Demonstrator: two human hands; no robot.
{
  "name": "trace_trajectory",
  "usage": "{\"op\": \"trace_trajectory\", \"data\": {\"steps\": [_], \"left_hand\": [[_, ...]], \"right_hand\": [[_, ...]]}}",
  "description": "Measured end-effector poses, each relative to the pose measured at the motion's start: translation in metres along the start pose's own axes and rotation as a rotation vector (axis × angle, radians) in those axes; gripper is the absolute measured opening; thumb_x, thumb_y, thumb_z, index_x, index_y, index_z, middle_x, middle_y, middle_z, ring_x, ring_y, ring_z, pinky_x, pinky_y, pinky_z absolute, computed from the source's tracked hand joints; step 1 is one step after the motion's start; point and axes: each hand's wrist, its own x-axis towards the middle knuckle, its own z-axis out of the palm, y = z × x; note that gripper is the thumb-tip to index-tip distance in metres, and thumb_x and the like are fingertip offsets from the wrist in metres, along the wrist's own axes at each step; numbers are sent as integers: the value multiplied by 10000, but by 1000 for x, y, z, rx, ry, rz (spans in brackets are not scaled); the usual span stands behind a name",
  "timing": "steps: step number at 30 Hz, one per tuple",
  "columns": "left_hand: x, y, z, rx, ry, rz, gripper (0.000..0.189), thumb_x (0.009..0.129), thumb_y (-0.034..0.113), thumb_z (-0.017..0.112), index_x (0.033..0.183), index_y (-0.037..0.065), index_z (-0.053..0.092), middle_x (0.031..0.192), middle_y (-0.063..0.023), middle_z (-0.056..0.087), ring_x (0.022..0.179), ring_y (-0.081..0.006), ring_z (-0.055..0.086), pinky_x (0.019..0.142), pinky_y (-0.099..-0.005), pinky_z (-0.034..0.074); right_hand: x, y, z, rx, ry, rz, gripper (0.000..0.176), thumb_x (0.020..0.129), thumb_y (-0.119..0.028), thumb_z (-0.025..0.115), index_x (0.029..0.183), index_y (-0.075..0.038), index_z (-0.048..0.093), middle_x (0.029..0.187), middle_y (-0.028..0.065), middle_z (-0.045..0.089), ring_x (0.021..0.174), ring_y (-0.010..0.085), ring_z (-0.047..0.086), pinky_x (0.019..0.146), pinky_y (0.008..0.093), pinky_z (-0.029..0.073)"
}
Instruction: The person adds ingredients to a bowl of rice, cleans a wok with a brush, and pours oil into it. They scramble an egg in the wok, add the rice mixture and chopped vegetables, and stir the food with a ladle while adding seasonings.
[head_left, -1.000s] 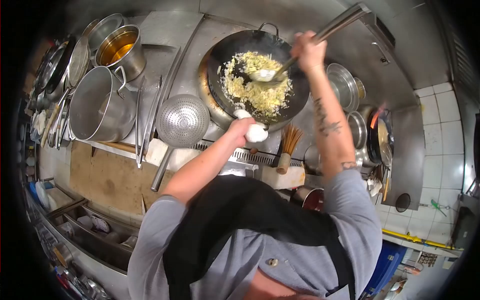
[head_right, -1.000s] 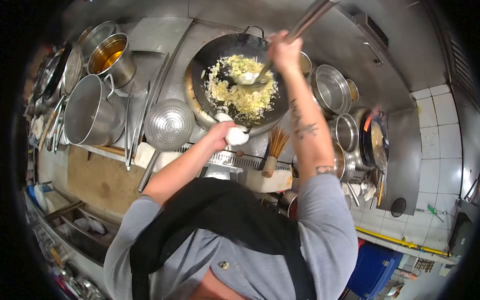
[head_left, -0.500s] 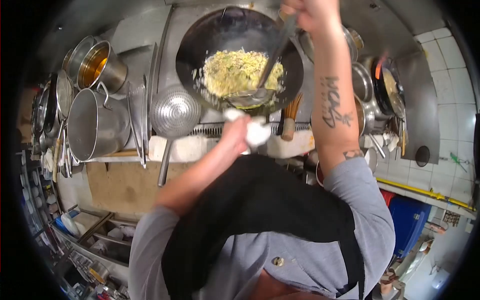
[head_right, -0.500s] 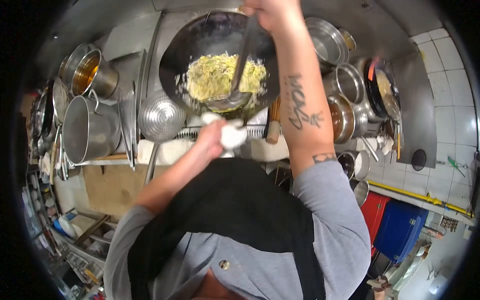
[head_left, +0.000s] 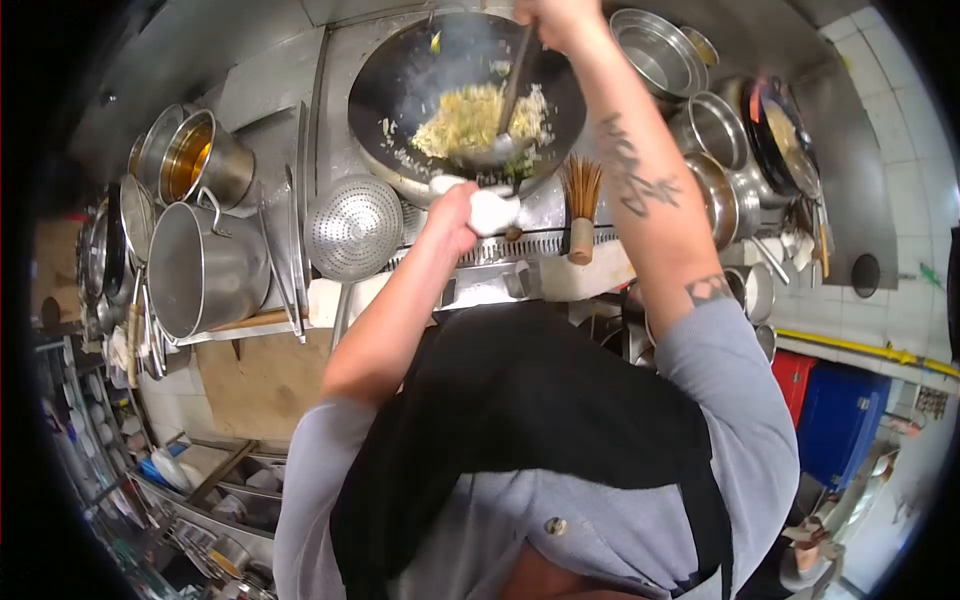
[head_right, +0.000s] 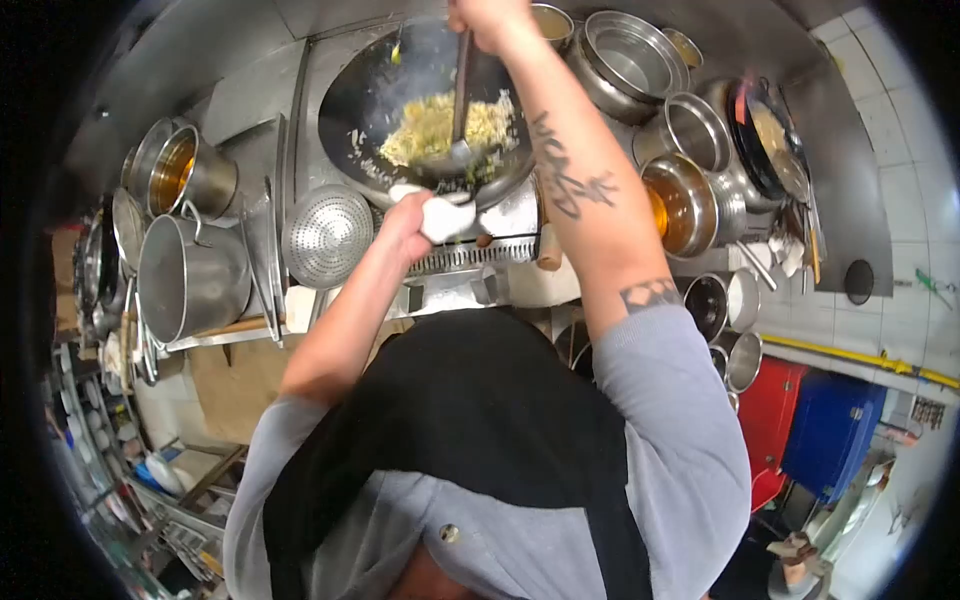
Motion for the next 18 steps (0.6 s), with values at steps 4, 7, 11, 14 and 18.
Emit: {"op": "trace_trajectory", "data": {"steps": [4, 7, 11, 14, 18], "left_hand": [[-45, -50, -33, 41, 66, 7, 252, 987, 98, 379, 1202, 24, 487, 1205, -203, 612, 1072, -350, 645, 943, -493, 546], [-89, -70, -38, 35, -81, 133, 285, 980, 77, 311, 1230, 53, 445, 1273, -229, 572, 1139, -387, 602, 1011, -516, 491], [-19, -12, -5, 60, 56, 22, 239, 1004, 154, 363, 1080, -26, 502, 1043, -189, 655, 969, -316, 668, 896, -458, 559], [47, -18, -40, 118, -72, 73, 253, 1013, 166, 412, 1172, -23, 463, 1167, -208, 619, 978, -347, 672, 870, -497, 576], [-65, -67, -31, 35, -7, 128, 244, 986, 75, 371, 1201, -14, 444, 1197, -217, 606, 1039, -350, 659, 884, -493, 573]], "right_hand": [[32, 83, -32, 151, 31, -254, 131, 872, -172, 642, 811, -70, 587, 652, 24, 550, 558, 150, 546, 462, 314, 421], [19, -3, -41, 344, -109, -71, 223, 864, -235, 645, 736, -64, 583, 556, 16, 487, 421, 152, 451, 397, 315, 365], [6, -18, -30, -15, -13, 0, 284, 859, -230, 599, 676, -13, 577, 558, 68, 531, 444, 191, 506, 428, 357, 409], [34, 94, -38, -290, 104, -482, 226, 859, -215, 614, 750, -19, 583, 685, 92, 597, 631, 214, 598, 615, 376, 504], [37, 32, -48, 404, -5, 7, 261, 878, -171, 630, 660, -98, 506, 558, 4, 484, 428, 126, 451, 363, 275, 329]]}}
